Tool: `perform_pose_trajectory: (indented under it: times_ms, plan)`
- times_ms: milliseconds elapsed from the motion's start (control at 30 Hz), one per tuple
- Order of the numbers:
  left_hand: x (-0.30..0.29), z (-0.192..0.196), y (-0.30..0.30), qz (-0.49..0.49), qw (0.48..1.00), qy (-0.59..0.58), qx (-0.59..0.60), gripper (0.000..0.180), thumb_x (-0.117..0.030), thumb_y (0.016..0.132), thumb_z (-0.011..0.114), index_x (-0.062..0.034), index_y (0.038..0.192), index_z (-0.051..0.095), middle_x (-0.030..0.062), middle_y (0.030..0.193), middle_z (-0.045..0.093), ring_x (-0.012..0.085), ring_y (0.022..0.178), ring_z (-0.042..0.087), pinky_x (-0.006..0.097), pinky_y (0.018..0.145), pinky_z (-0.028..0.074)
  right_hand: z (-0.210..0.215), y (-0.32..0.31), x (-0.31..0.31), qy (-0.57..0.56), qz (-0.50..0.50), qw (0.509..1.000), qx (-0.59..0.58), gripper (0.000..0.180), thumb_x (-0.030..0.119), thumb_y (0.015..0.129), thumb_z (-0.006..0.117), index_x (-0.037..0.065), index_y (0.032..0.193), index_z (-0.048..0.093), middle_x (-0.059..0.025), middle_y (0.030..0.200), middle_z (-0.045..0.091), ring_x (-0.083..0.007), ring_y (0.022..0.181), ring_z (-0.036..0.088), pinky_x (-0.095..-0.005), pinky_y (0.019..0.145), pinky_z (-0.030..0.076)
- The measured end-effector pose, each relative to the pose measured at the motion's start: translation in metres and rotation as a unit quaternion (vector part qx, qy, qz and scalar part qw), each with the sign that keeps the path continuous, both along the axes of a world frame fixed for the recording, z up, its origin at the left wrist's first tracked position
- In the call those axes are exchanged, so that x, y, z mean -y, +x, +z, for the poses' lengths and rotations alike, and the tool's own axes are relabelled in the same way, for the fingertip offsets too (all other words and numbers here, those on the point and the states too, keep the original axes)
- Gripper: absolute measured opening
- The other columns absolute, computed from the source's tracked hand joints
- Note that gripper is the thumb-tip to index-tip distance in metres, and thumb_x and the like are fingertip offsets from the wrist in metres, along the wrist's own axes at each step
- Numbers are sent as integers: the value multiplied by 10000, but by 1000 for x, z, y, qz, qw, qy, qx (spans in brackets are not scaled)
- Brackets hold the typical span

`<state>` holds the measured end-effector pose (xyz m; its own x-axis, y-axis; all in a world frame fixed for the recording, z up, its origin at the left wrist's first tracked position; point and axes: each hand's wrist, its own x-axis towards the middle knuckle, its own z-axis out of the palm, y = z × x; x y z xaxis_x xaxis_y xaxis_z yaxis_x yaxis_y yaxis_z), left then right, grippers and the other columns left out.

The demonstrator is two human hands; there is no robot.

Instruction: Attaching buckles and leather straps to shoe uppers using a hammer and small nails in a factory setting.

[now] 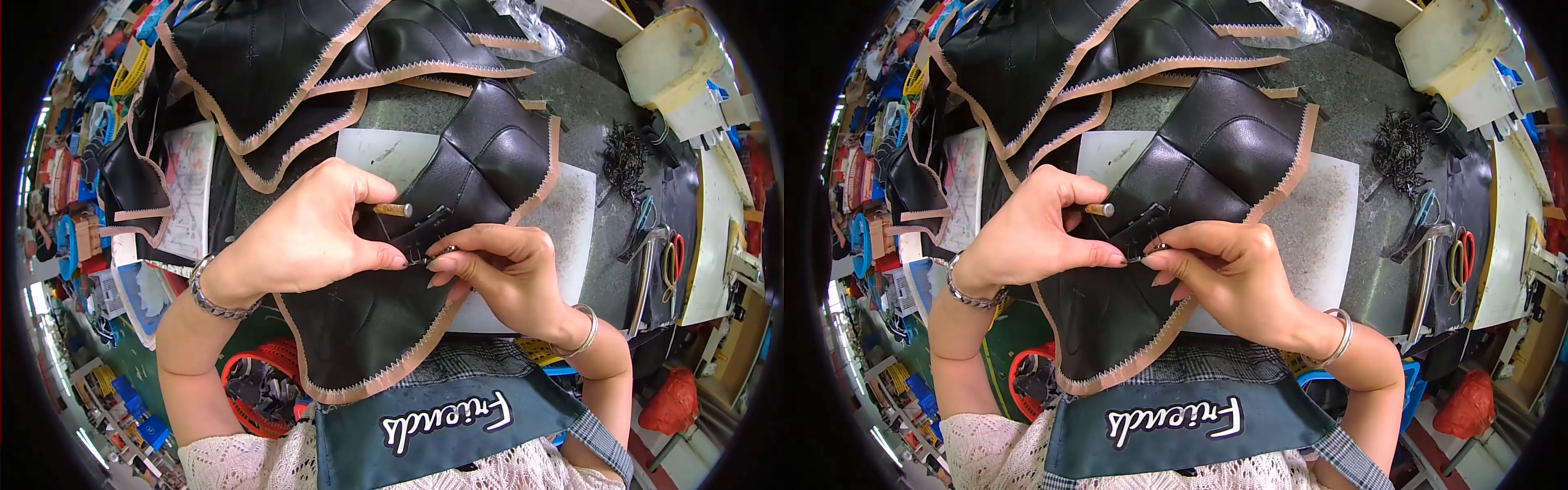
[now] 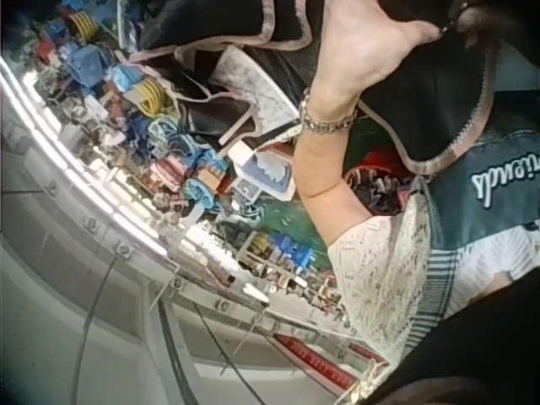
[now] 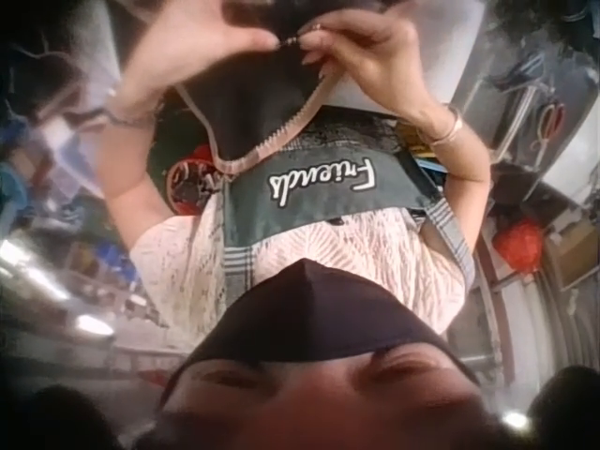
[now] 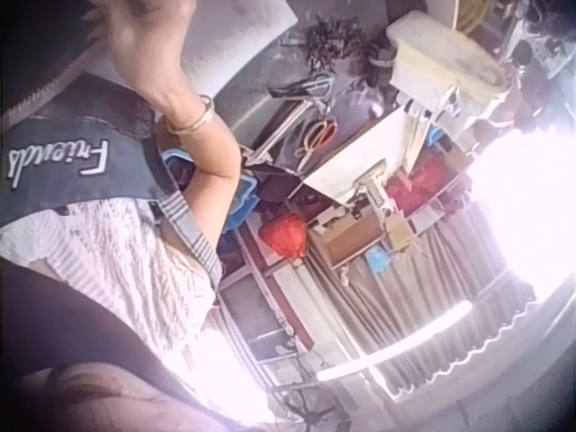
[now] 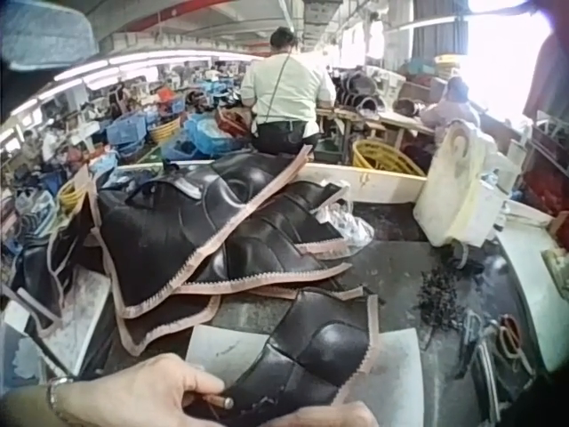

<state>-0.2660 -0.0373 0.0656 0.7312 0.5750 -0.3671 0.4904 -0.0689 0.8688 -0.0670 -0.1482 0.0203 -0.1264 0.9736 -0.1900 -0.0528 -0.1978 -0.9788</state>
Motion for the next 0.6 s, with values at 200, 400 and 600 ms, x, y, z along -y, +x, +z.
perform_pose_trajectory:
  times_ms: [200,400,600]
  plan:
    - [2,1,-2,-8,1000,3,-20,346,-111,659,891,20,854,637,-29,726,452,37,649,363,237,541,302,-2,-4,1,12,-30,999,22,75,10,893,677,-45,930,711,-65,792,714,-87,644,669,-214,501,535]
    - [9,-4,-4,-6,996,87,-28,374,-141,637,900,19,831,623,1,712,409,85,645,344,276,554,304,-5,-6,0,81,-44,993,80,69,-20,852,705,-47,915,707,-77,760,712,-93,576,655,-220,469,510]
    - [27,-15,1,42,987,158,2,316,-114,652,887,20,803,644,22,711,454,102,656,390,282,576,322,-10,-6,-3,143,-51,975,162,76,-27,814,732,-41,883,702,-94,753,713,-107,567,658,-232,491,516]
